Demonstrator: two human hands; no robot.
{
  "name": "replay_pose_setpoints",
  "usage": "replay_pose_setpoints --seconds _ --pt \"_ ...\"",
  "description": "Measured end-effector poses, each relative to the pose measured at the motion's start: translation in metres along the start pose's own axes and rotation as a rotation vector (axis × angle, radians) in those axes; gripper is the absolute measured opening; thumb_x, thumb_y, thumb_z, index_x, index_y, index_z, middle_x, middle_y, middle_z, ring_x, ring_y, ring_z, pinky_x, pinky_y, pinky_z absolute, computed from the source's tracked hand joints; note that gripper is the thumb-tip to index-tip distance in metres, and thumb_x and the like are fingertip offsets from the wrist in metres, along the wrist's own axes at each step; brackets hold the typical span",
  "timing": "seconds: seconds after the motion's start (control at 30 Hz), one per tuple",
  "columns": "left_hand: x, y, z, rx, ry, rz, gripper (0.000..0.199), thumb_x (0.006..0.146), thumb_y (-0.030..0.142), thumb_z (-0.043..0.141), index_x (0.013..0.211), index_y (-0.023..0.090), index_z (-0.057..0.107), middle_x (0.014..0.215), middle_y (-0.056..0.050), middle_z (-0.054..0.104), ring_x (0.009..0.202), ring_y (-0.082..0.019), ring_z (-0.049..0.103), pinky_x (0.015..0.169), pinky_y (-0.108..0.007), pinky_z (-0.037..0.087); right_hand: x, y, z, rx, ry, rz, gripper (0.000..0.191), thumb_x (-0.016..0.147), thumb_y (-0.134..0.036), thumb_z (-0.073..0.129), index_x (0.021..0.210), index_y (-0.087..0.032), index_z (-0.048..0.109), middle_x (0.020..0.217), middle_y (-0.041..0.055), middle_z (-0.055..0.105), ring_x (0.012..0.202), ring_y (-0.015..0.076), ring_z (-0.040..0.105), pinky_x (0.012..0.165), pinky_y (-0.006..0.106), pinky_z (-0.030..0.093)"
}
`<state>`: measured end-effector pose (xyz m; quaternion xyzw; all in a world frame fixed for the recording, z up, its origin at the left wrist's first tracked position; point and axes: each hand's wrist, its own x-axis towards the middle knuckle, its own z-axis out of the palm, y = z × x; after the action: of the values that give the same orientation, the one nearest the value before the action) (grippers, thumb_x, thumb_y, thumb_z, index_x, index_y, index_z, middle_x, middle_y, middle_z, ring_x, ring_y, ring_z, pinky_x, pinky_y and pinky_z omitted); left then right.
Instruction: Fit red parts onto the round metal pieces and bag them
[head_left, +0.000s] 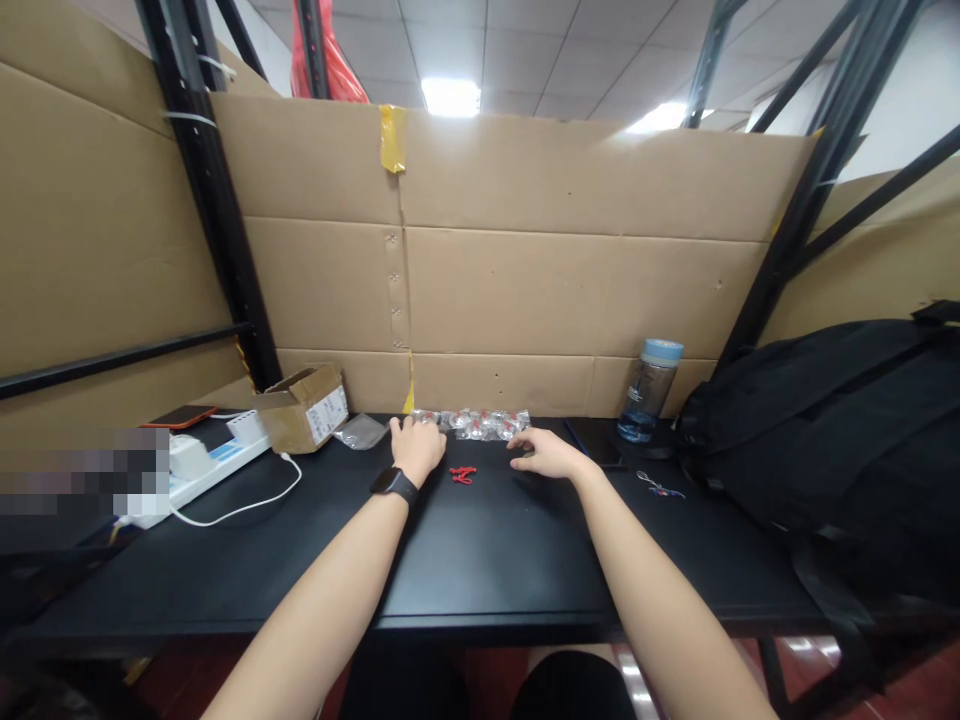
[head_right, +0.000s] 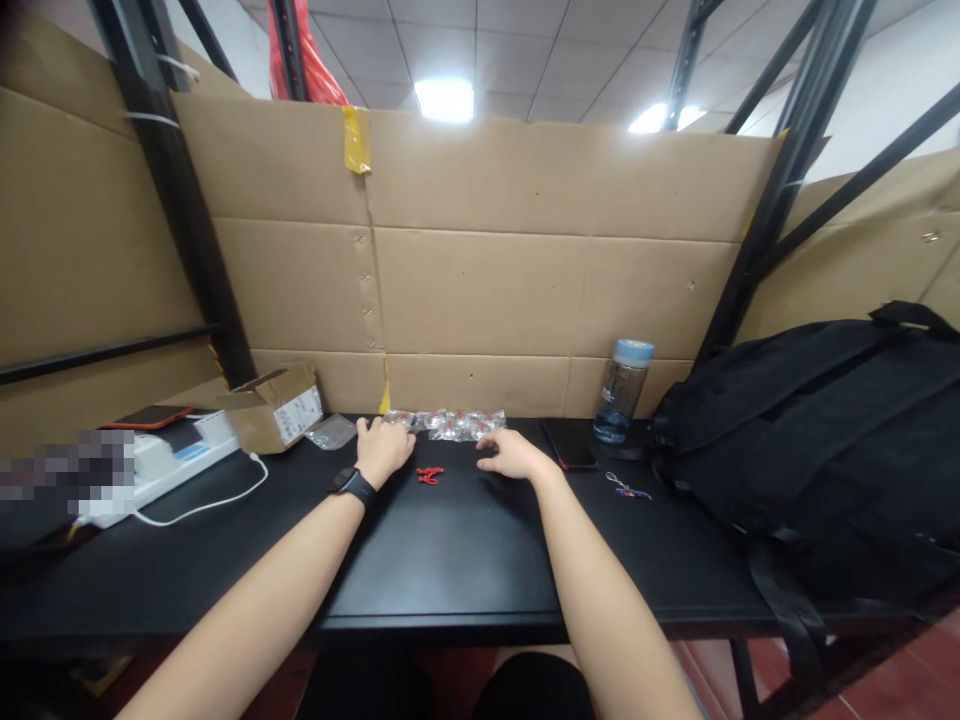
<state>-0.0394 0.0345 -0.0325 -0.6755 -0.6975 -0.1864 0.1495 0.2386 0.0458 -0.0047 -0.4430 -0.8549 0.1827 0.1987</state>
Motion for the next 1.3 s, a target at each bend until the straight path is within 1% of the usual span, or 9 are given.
replay_pose_setpoints --seconds 0.23,0.37,0.53,0.6,0.73,0.83,0.93,1.07,1.3 --pt "0.001 -0.012 -0.004 -0.011 0.061 -0.030 0.031 0.091 0.018 0.046 0.091 0.015 0.076 0.091 -0.019 0.073 0.106 -0.035 0.058 0.101 -0.053 0.024 0.001 -0.001 0.003 -0.018 0.009 -0.041 0.032 0.077 -0.028 0.076 0.107 -0.018 0.075 0.107 0.0100 0.075 0.098 0.0256 0.068 0.088 0.035 0.051" --pt "0.005 -0.012 -0.010 -0.116 0.109 -0.048 0.034 0.098 0.027 0.043 0.098 0.018 0.076 0.096 -0.016 0.074 0.106 -0.033 0.059 0.098 -0.053 0.026 0.003 -0.001 0.009 0.037 0.049 -0.089 0.029 0.077 -0.027 0.075 0.105 -0.019 0.075 0.105 0.0089 0.074 0.096 0.0244 0.068 0.088 0.035 0.052" --pt "0.003 0.011 -0.012 -0.474 0.112 0.087 0.031 0.101 0.040 0.047 0.114 0.030 0.073 0.114 -0.008 0.075 0.113 -0.027 0.060 0.096 -0.044 0.030 0.013 -0.007 0.025 0.212 0.364 -0.126 0.055 0.081 -0.035 0.073 0.132 -0.017 0.060 0.120 0.0122 0.068 0.090 0.0207 0.066 0.085 0.036 0.053" --pt "-0.001 0.024 -0.011 -0.555 0.102 0.147 0.029 0.100 0.039 0.050 0.115 0.031 0.073 0.117 -0.006 0.074 0.115 -0.027 0.059 0.098 -0.043 0.030 0.018 -0.010 0.030 0.302 0.447 -0.128 0.056 0.084 -0.039 0.070 0.135 -0.018 0.057 0.120 0.0117 0.067 0.088 0.0195 0.067 0.083 0.035 0.054" --pt "-0.008 0.045 -0.007 -0.622 0.077 0.284 0.026 0.099 0.038 0.053 0.113 0.033 0.074 0.116 -0.005 0.074 0.116 -0.026 0.058 0.101 -0.044 0.029 0.019 -0.017 0.028 0.276 0.469 -0.207 0.032 0.088 -0.037 0.067 0.117 -0.022 0.071 0.108 0.0075 0.074 0.089 0.0204 0.068 0.083 0.033 0.052" --pt "-0.010 0.051 -0.003 -0.648 0.066 0.298 0.027 0.101 0.039 0.050 0.114 0.033 0.073 0.115 -0.004 0.074 0.116 -0.026 0.058 0.099 -0.044 0.030 0.017 -0.019 0.022 0.201 0.460 -0.233 0.019 0.090 -0.034 0.065 0.098 -0.022 0.078 0.096 0.0066 0.077 0.087 0.0216 0.069 0.082 0.033 0.050" --pt "-0.010 0.052 0.003 -0.650 0.031 0.273 0.028 0.094 0.042 0.060 0.119 0.032 0.069 0.120 -0.004 0.072 0.117 -0.027 0.058 0.097 -0.043 0.032 0.017 -0.016 0.020 0.175 0.461 -0.214 0.019 0.090 -0.032 0.064 0.090 -0.023 0.080 0.091 0.0058 0.079 0.082 0.0219 0.070 0.080 0.033 0.050" --pt "-0.010 0.050 0.010 -0.623 -0.027 0.249 0.054 0.080 0.035 0.076 0.131 0.029 0.059 0.119 -0.006 0.071 0.119 -0.029 0.057 0.095 -0.043 0.033 0.018 -0.010 0.022 0.179 0.480 -0.108 0.021 0.088 -0.032 0.063 0.086 -0.023 0.082 0.089 0.0059 0.080 0.080 0.0240 0.072 0.076 0.033 0.050" --pt "-0.012 0.049 0.009 -0.646 -0.072 0.243 0.055 0.081 0.030 0.072 0.133 0.031 0.054 0.105 -0.003 0.075 0.120 -0.029 0.057 0.095 -0.044 0.033 0.018 -0.009 0.017 0.250 0.623 -0.032 0.025 0.086 -0.038 0.063 0.085 -0.021 0.081 0.086 0.0072 0.079 0.073 0.0238 0.070 0.071 0.033 0.051"
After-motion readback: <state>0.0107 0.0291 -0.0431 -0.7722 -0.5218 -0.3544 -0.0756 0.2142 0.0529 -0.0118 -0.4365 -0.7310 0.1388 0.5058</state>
